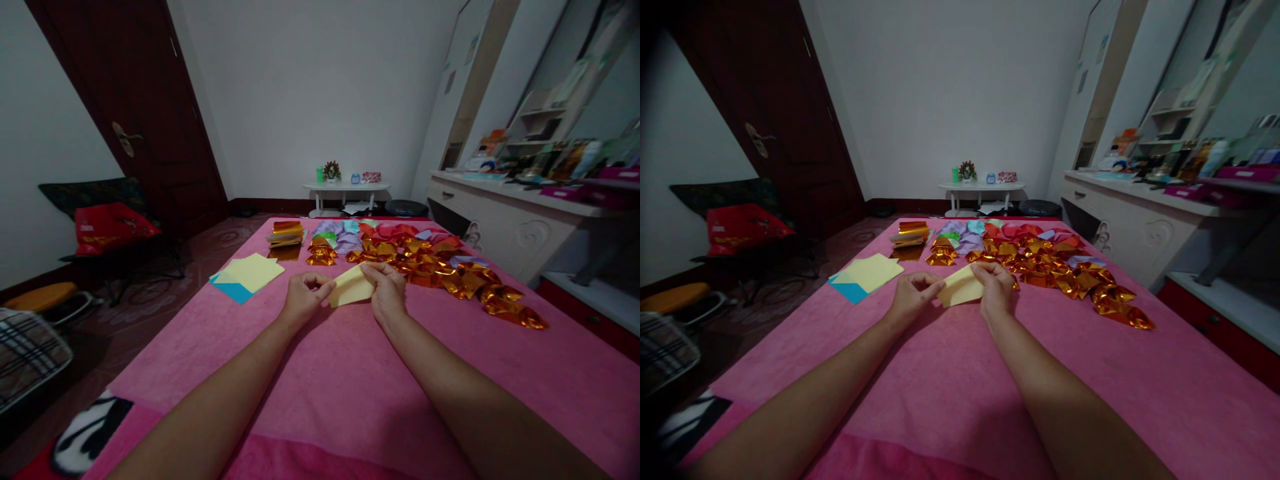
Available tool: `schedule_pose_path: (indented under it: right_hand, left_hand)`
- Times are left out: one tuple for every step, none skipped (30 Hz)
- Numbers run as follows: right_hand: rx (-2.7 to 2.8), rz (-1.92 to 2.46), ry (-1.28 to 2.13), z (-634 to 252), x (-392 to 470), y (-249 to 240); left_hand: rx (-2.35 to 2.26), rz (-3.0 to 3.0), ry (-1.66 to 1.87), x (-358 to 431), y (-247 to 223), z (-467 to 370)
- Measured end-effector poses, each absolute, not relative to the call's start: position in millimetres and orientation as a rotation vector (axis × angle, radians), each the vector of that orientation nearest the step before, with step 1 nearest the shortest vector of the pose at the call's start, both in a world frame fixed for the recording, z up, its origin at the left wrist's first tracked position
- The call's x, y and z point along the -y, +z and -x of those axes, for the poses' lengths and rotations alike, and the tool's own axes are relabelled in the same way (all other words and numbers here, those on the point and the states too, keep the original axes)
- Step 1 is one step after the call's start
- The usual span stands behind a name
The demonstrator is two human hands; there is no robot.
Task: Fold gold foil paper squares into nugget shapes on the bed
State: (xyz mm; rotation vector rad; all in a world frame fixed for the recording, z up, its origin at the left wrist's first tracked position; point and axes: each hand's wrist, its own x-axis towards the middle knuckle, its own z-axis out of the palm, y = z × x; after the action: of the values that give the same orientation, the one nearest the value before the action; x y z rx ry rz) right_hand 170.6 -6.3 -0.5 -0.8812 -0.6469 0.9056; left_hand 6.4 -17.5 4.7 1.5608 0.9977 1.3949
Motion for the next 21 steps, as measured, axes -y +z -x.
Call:
schedule_pose_path:
  right_hand:
    - [0.652, 0.888, 0.9, -170.6, 6.0, -0.5]
    - [0.659, 0.895, 0.891, -170.6, 5.7, -0.6]
    - [0.667, 0.899, 0.882, -170.5, 5.5, -0.6]
    - [0.672, 0.902, 0.876, -170.3, 5.3, -0.6]
    - [0.672, 0.9, 0.872, -170.1, 5.2, -0.5]
    - [0.668, 0.895, 0.872, -169.9, 5.2, -0.4]
    - [0.662, 0.891, 0.875, -169.6, 5.3, -0.1]
    - [0.656, 0.888, 0.878, -169.3, 5.5, 0.2]
    - [0.65, 0.884, 0.882, -169.1, 5.7, 0.6]
    - [0.644, 0.877, 0.885, -169.0, 6.0, 1.0]
    - [0.641, 0.869, 0.889, -168.9, 6.2, 1.3]
    - [0.642, 0.862, 0.892, -169.0, 6.4, 1.6]
    - [0.644, 0.858, 0.894, -169.0, 6.4, 1.8]
    - [0.649, 0.857, 0.897, -169.1, 6.5, 1.8]
    - [0.654, 0.86, 0.896, -169.2, 6.4, 1.7]
    - [0.66, 0.864, 0.895, -169.2, 6.3, 1.6]
    - [0.664, 0.87, 0.893, -169.2, 6.2, 1.3]
    - [0.667, 0.872, 0.89, -169.2, 6.0, 1.0]
    - [0.669, 0.873, 0.886, -169.2, 5.9, 0.6]
    - [0.673, 0.874, 0.88, -169.3, 5.8, 0.3]
    - [0.68, 0.879, 0.875, -169.5, 5.8, 0.1]
  left_hand:
    - [-0.997, -1.555, 1.403, 16.8, 4.2, -6.5]
    - [-0.999, -1.549, 1.411, 16.1, 3.8, -6.7]
    - [-1.004, -1.543, 1.417, 15.5, 3.5, -6.8]
    - [-1.009, -1.537, 1.423, 14.9, 3.2, -6.9]
    - [-1.01, -1.53, 1.431, 14.3, 2.9, -6.9]
    - [-1.009, -1.522, 1.44, 13.9, 2.7, -6.8]
    - [-1.005, -1.515, 1.444, 13.5, 2.4, -6.7]
    - [-0.999, -1.509, 1.447, 13.2, 2.2, -6.6]
    - [-0.994, -1.505, 1.447, 13.0, 1.9, -6.4]
    - [-0.99, -1.502, 1.446, 12.9, 1.7, -6.2]
    - [-0.989, -1.498, 1.444, 12.8, 1.6, -6.1]
    - [-0.991, -1.495, 1.44, 12.7, 1.5, -6.0]
    - [-0.994, -1.493, 1.435, 12.7, 1.5, -5.9]
    - [-0.998, -1.491, 1.433, 12.6, 1.5, -5.8]
    - [-1.0, -1.488, 1.435, 12.5, 1.3, -5.8]
    - [-0.997, -1.484, 1.441, 12.3, 1.1, -5.9]
    - [-0.988, -1.477, 1.452, 12.1, 0.8, -6.1]
    - [-0.973, -1.466, 1.466, 11.9, 0.4, -6.3]
    - [-0.958, -1.452, 1.481, 11.6, 0.0, -6.5]
    - [-0.943, -1.437, 1.492, 11.3, -0.4, -6.7]
    - [-0.928, -1.427, 1.5, 10.9, -0.7, -6.6]
